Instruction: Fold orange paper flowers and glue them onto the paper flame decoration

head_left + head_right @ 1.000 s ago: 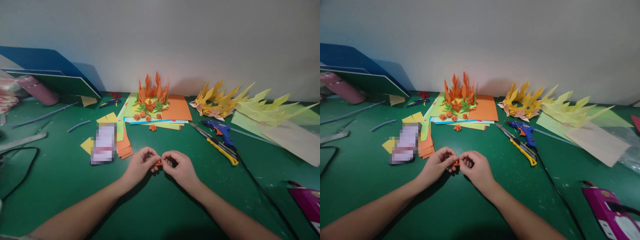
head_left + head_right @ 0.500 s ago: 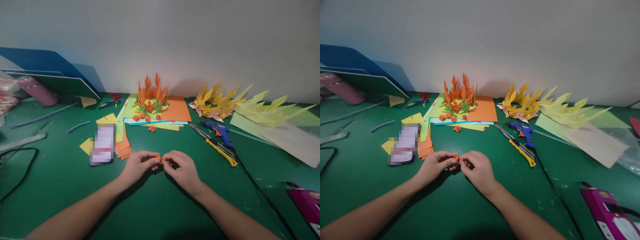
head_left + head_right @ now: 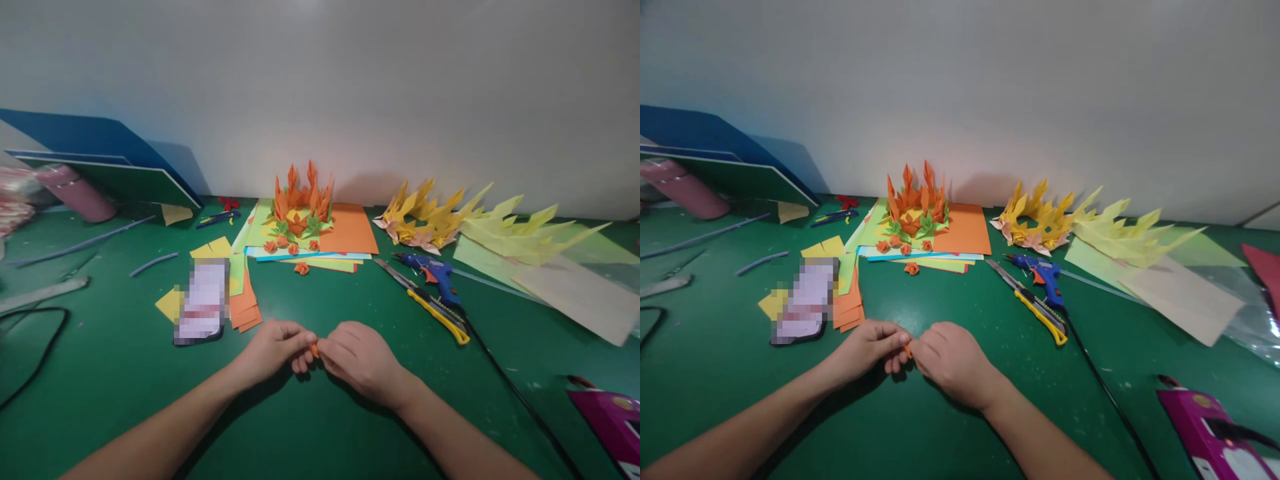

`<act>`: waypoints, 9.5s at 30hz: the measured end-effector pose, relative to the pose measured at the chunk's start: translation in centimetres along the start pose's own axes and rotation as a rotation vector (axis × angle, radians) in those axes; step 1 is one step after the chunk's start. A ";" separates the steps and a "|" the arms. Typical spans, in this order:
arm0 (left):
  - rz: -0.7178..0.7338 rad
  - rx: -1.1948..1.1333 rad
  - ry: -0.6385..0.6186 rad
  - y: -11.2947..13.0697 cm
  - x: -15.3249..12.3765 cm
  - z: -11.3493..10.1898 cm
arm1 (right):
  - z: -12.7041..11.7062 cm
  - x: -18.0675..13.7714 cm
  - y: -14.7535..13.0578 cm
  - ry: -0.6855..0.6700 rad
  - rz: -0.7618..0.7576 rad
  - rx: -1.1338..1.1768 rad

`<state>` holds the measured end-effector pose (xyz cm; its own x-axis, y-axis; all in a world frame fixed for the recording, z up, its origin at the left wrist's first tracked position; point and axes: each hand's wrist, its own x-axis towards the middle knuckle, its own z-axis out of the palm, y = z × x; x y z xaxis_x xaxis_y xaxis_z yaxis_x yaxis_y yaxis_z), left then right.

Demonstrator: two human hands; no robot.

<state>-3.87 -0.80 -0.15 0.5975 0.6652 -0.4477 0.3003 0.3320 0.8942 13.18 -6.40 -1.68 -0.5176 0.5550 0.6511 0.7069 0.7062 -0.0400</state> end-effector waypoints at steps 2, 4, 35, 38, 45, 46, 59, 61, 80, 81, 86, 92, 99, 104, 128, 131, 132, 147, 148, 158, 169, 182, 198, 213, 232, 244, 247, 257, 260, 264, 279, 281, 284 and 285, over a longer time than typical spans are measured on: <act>-0.027 0.014 -0.026 0.2 -0.2 -0.1 | -0.2 0.1 0.1 0.012 -0.034 0.010; -0.042 0.018 -0.061 0.3 -0.3 -0.3 | -0.3 0.2 0.1 0.006 -0.048 0.021; 0.636 0.828 0.554 2.8 2.5 -4.7 | 5.4 6.3 11.6 0.062 0.619 0.337; 0.563 0.953 0.773 4.1 5.7 -7.2 | 6.5 7.4 11.4 0.065 0.641 0.306; 0.502 0.993 0.793 3.9 9.4 -8.1 | 7.9 9.1 10.5 -0.008 0.627 0.246; 0.509 0.995 0.779 3.8 9.4 -7.9 | 8.1 9.2 10.4 -0.021 0.628 0.239; 0.584 0.792 0.580 2.3 7.4 -4.3 | 5.6 8.0 8.4 -0.123 0.542 0.346; 0.593 0.751 0.542 1.5 6.2 -2.9 | 4.4 7.0 7.6 -0.138 0.522 0.390; 0.478 0.256 0.331 -1.3 0.9 0.1 | 0.7 1.3 5.2 -0.081 0.817 0.778; 0.470 0.246 0.302 -1.4 0.8 0.5 | 0.9 1.1 4.7 -0.076 0.814 0.839; 0.509 0.114 0.303 -1.6 -0.2 2.0 | 0.6 0.9 4.4 -0.117 0.786 1.027; 0.440 0.019 0.345 -2.2 -0.3 2.4 | 0.9 4.0 10.2 0.060 0.764 0.645; 0.459 0.323 0.191 -1.2 1.1 3.7 | 2.8 11.9 14.4 0.064 0.574 0.300; 0.464 0.314 -0.007 -0.9 0.3 4.8 | 3.8 13.4 14.9 -0.003 0.569 0.299; 0.253 -1.106 0.244 1.9 2.4 1.5 | -4.6 -0.3 10.7 0.392 0.742 0.371; 0.248 -1.117 0.235 1.9 2.4 1.6 | -6.9 -3.9 12.4 0.423 0.957 0.117; 0.250 -1.119 0.225 2.0 2.4 1.7 | -7.6 -4.9 12.8 0.414 0.994 0.062; 0.450 -1.215 0.299 2.2 1.7 1.7 | -7.4 -7.4 14.0 -0.001 1.452 -0.056; 0.446 -1.214 0.307 2.0 1.8 1.6 | -7.5 -7.3 13.8 0.021 1.450 -0.034; 0.435 -1.102 0.205 1.0 2.2 1.4 | -9.2 -3.9 7.9 0.623 1.258 0.749; 0.413 -1.024 0.211 1.1 2.1 2.4 | -7.8 -2.6 3.5 0.246 1.255 1.143; 0.403 -0.958 0.231 0.8 1.4 3.5 | -6.5 -2.4 1.8 0.086 0.983 0.413; 0.376 -0.979 0.179 0.8 1.3 3.6 | -6.0 -2.9 2.2 0.008 0.716 0.101; 0.358 -0.992 0.181 0.5 1.4 3.6 | -6.4 -2.7 2.2 0.043 0.678 0.053; 0.360 -1.014 0.160 0.7 1.2 3.6 | -6.6 -2.7 2.2 -0.071 0.568 0.005; 0.368 -0.907 0.200 0.6 1.2 3.5 | -6.9 -2.9 2.6 -0.052 0.523 -0.045; 0.368 -0.903 0.201 0.6 1.3 3.5 | -6.9 -2.9 2.7 -0.032 0.517 -0.052; 0.371 -0.928 0.207 0.6 1.3 3.5 | -6.8 -3.2 3.0 0.005 0.561 0.078; 0.374 -0.942 0.216 0.7 1.3 3.3 | -6.6 -3.7 3.1 0.027 0.642 0.124; 0.392 -0.951 0.213 1.1 1.3 3.2 | -6.0 -4.7 3.6 0.138 0.786 0.176; 0.360 -0.940 0.295 1.6 1.0 3.5 | -6.3 -5.5 7.4 0.051 1.213 -0.044; 0.353 -0.931 0.304 1.7 1.0 3.6 | -6.1 -6.1 7.7 0.003 1.165 -0.127; 0.351 -0.922 0.314 1.8 1.0 3.6 | -5.9 -6.3 7.8 0.011 1.108 -0.228; 0.352 -0.923 0.313 1.8 1.0 3.6 | -6.0 -6.2 7.6 0.036 1.090 -0.253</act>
<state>-0.01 -1.95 1.00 0.2811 0.9242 -0.2585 -0.6193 0.3805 0.6868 24.69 -7.08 -1.53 0.4494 0.8067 0.3837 0.8538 -0.2615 -0.4501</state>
